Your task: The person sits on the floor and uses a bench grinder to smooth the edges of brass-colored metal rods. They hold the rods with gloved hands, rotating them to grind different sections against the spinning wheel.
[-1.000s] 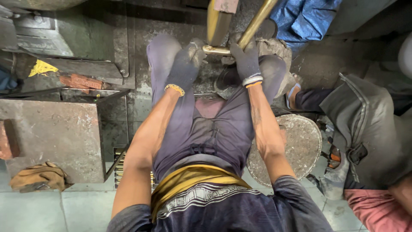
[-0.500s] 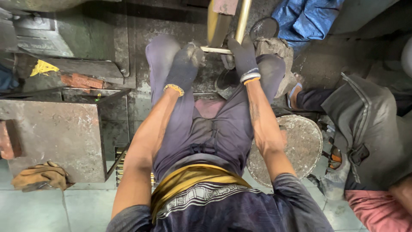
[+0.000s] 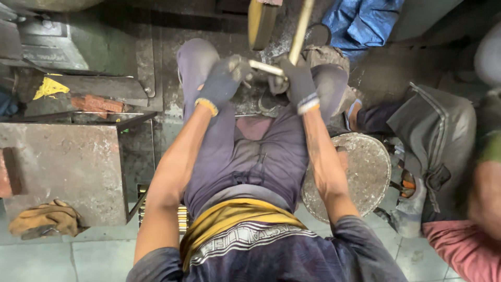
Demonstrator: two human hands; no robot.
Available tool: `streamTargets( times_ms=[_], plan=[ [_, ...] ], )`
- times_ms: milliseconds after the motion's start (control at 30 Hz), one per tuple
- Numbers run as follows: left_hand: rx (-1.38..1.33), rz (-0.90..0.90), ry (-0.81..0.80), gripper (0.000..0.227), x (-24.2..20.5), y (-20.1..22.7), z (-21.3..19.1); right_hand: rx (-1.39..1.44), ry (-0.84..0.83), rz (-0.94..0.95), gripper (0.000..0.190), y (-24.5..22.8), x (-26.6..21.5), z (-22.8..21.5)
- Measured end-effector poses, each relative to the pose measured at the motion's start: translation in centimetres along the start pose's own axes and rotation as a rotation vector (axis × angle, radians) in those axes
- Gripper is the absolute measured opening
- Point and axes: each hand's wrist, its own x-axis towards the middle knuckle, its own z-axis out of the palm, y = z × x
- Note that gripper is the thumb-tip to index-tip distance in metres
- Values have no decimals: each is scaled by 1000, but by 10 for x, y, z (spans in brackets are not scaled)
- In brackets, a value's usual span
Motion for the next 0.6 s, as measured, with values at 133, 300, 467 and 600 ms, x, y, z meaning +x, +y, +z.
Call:
streamTargets(
  times_ms=[133,300,467,600],
  plan=[
    [-165,-108,-75,28,-8,-2,-10,-159,18,-228,19,4,-23,0],
    [-198,-91,2,27,3,4,-10,-401,75,-337,16,7,-6,-4],
    [-76,-87,95,23,5,3,-5,-429,119,-317,14,15,8,-7],
    [-29,32,110,20,9,-4,-2,-305,92,-267,11,13,12,-6]
  ],
)
